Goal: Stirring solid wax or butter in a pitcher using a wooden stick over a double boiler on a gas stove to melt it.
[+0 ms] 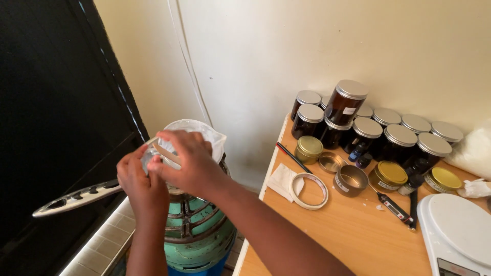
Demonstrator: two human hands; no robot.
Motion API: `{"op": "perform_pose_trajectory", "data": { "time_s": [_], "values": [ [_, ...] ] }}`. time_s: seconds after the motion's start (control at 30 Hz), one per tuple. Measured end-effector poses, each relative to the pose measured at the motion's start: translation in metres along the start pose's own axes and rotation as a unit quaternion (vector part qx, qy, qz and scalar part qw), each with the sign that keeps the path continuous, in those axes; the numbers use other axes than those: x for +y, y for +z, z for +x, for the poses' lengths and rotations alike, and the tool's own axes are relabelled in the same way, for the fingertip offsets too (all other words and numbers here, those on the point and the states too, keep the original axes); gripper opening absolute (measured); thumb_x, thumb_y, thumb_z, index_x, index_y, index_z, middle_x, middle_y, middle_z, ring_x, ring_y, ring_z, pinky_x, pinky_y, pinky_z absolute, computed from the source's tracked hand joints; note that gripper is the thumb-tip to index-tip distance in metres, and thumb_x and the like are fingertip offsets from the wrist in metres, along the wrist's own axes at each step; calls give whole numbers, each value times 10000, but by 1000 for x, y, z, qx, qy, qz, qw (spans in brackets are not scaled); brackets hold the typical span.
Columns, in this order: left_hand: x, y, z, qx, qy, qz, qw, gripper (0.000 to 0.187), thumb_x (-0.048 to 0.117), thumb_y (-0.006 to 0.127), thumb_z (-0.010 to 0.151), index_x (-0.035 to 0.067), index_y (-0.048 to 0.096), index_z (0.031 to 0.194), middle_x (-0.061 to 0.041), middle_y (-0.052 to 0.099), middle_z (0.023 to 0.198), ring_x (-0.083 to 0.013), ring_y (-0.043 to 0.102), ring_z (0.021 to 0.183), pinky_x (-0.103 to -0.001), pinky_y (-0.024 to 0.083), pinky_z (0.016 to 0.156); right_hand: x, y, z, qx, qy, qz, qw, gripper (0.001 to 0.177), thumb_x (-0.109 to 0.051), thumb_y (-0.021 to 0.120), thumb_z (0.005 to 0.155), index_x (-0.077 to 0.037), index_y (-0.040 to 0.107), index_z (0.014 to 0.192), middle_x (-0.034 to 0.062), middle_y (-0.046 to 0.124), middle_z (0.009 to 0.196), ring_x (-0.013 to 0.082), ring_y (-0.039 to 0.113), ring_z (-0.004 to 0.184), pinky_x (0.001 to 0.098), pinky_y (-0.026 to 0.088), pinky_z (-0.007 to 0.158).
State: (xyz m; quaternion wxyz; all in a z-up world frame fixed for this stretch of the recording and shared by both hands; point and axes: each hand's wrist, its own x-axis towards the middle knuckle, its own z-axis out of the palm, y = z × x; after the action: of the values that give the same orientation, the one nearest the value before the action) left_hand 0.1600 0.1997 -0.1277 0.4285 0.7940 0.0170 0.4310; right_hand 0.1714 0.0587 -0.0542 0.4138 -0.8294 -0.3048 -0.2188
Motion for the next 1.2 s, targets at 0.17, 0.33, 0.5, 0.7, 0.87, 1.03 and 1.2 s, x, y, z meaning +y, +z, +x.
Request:
{"op": "perform_pose_trajectory", "data": {
  "time_s": [0.17, 0.33, 0.5, 0.7, 0.87, 1.03, 1.2],
  "values": [
    [19, -7, -14, 6, -24, -7, 1000, 291, 233, 619, 1086, 92, 685, 1332, -146, 590, 1313, -382, 537, 1301, -509, 381, 1106, 1, 10, -5, 45, -35, -41, 998, 254, -260, 553, 1057, -122, 699, 1212, 58, 689, 1203, 313, 610, 1172, 502, 433, 992],
    [44, -7, -27, -5, -114, -28, 993, 307, 221, 543, 1080, 107, 652, 1343, -108, 680, 1307, -335, 560, 1244, -476, 438, 984, 14, 0, -26, 219, -38, -8, 975, 332, -240, 475, 1136, -57, 752, 1145, 74, 732, 1104, 264, 658, 1118, 424, 408, 1027],
    [41, 3, -34, 18, -78, -14, 997, 246, 189, 510, 1127, 88, 625, 1319, -134, 694, 1335, -502, 529, 1400, -662, 95, 1332, 29, -5, -48, 240, -4, 33, 970, 286, -203, 515, 1139, -35, 723, 1243, 124, 629, 1156, 278, 655, 1117, 408, 557, 986],
    [21, 7, -37, 4, -28, 45, 999, 427, 59, 515, 1099, 114, 602, 1513, -92, 640, 1407, -318, 533, 1418, -636, 80, 1311, 51, -3, -52, 216, -7, 1, 976, 317, -272, 549, 1133, -57, 752, 1248, 82, 597, 976, 207, 605, 824, 354, 525, 753],
    [30, 4, -31, 3, -35, 47, 998, 371, 37, 487, 1091, 101, 644, 1420, -122, 649, 1347, -348, 557, 1313, -642, 161, 1295, 49, -6, -52, 226, -43, -11, 973, 294, -213, 517, 1145, -25, 728, 1226, 94, 737, 958, 274, 678, 881, 410, 546, 818],
    [27, 5, -30, 14, -81, 5, 997, 470, -94, 451, 1000, 70, 658, 1388, -177, 623, 1356, -394, 512, 1303, -559, 428, 1056, 61, 0, -56, 243, -72, -24, 967, 262, -228, 540, 1157, -92, 720, 1290, 29, 587, 828, 233, 545, 800, 380, 469, 754],
    [-5, 20, -35, 61, 7, -1, 998, 258, 143, 597, 1146, 140, 700, 1383, -118, 608, 1209, -449, 631, 1203, -634, 404, 1151, 58, -2, -54, 216, -92, -32, 972, 259, -215, 650, 1097, -138, 778, 1309, 79, 643, 816, 327, 669, 831, 455, 536, 856]
  ]
}}
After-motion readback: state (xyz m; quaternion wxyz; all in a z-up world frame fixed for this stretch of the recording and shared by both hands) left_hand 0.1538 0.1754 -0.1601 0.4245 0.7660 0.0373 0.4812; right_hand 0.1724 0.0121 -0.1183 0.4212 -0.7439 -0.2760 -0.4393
